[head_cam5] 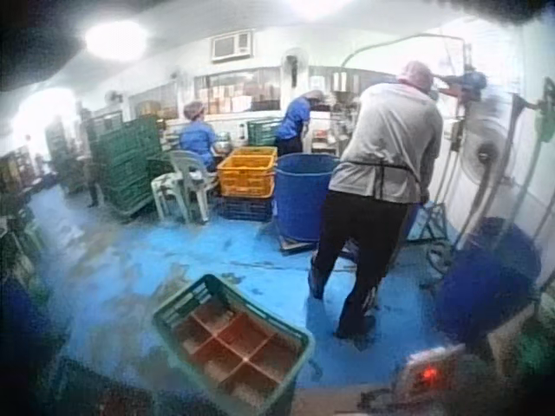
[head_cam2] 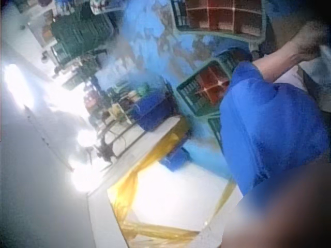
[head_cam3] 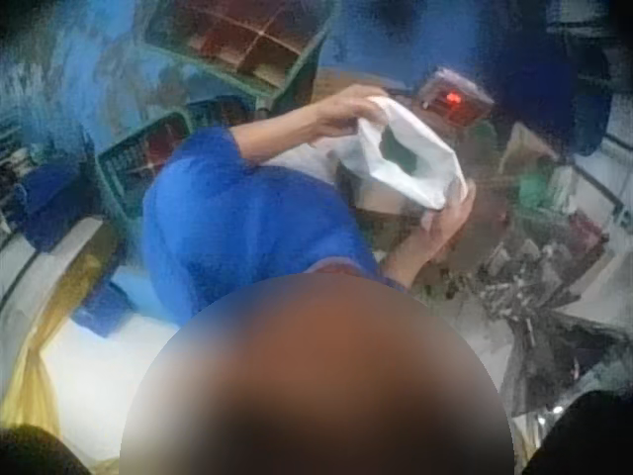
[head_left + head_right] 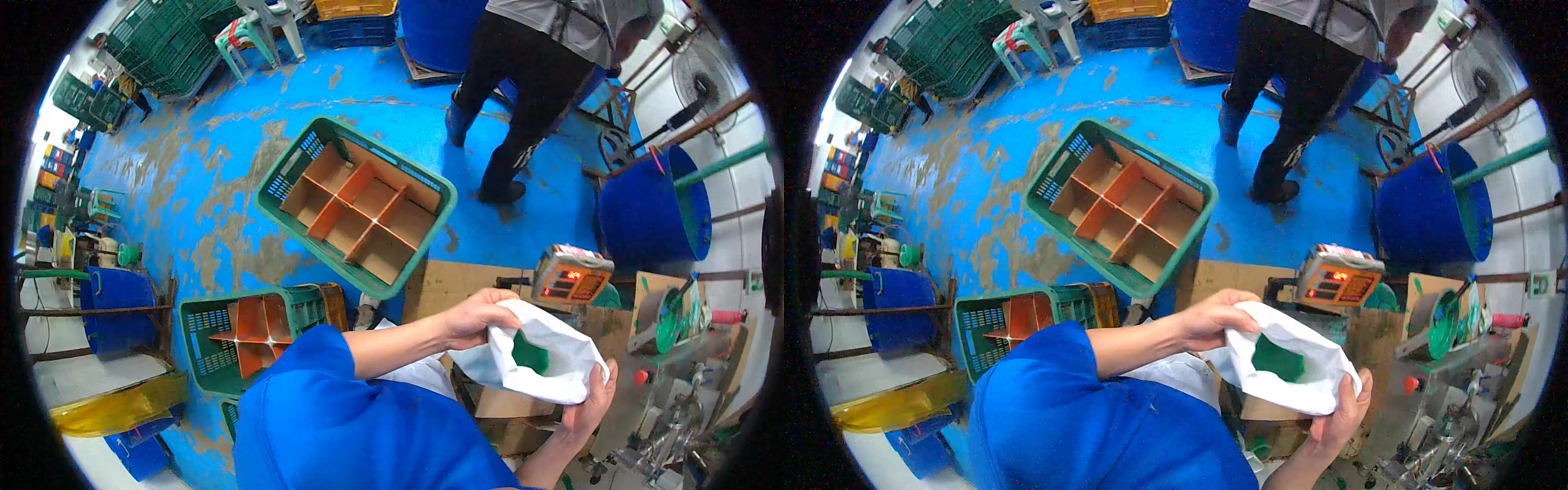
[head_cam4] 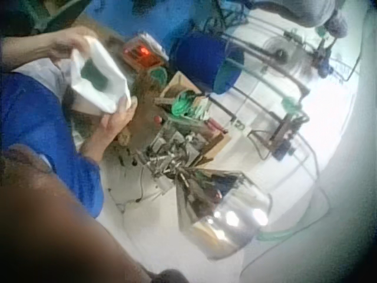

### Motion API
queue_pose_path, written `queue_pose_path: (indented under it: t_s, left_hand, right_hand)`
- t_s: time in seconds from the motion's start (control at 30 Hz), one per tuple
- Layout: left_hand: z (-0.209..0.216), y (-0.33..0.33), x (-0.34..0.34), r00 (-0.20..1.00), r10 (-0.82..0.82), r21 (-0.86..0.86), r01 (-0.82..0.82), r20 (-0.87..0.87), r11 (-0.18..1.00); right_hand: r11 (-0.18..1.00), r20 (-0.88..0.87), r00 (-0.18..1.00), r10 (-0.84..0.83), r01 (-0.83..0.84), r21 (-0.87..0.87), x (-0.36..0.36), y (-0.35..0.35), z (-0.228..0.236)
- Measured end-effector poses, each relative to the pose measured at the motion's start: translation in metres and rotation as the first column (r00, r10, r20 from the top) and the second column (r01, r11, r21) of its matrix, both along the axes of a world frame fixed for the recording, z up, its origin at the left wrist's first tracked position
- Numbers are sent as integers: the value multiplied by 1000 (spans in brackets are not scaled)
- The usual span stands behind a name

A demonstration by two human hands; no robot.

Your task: The person repeatedly places white bags into a pedal sealing machine, seals them, and stacks the sealed bags. Later, the person scoops green powder from a hopper into white bags using a scoop and places the filled bags into a green crate.

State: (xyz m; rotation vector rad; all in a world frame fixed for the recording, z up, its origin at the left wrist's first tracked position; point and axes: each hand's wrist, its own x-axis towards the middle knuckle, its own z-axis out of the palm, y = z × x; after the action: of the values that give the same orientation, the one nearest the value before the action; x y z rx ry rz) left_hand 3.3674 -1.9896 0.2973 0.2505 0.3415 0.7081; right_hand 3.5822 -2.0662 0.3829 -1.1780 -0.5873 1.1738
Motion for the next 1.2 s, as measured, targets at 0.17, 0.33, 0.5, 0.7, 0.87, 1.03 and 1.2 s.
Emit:
queue_pose_path:
  t_s: [0.17,0.33,0.5,0.7,0.87,1.03,1.2]
  left_hand:
    - [35,29,-163,932,358,206,-339,-61,918]
    - [10,47,-296,630,772,265,-733,-84,627]
    - [-81,77,-382,459,884,263,-846,-85,464]
    - [-191,116,-422,234,847,184,-916,-477,357]
    - [-210,154,-447,170,686,239,-856,-708,459]
    - [-195,169,-477,-413,737,841,-188,-536,507]
    - [-135,162,-533,-784,553,802,125,-281,585]
  right_hand:
    - [971,130,962,239,-238,-24,-132,85,21]
    - [804,252,786,565,-593,48,-271,187,-13]
    - [564,425,508,749,-826,-8,-390,271,-93]
    - [534,507,443,739,-844,-41,-482,330,-199]
    - [751,879,113,463,-576,-322,-471,376,-231]
    - [869,922,294,250,-489,-79,-455,385,-214]
    - [868,867,497,35,-444,220,-354,346,-174]
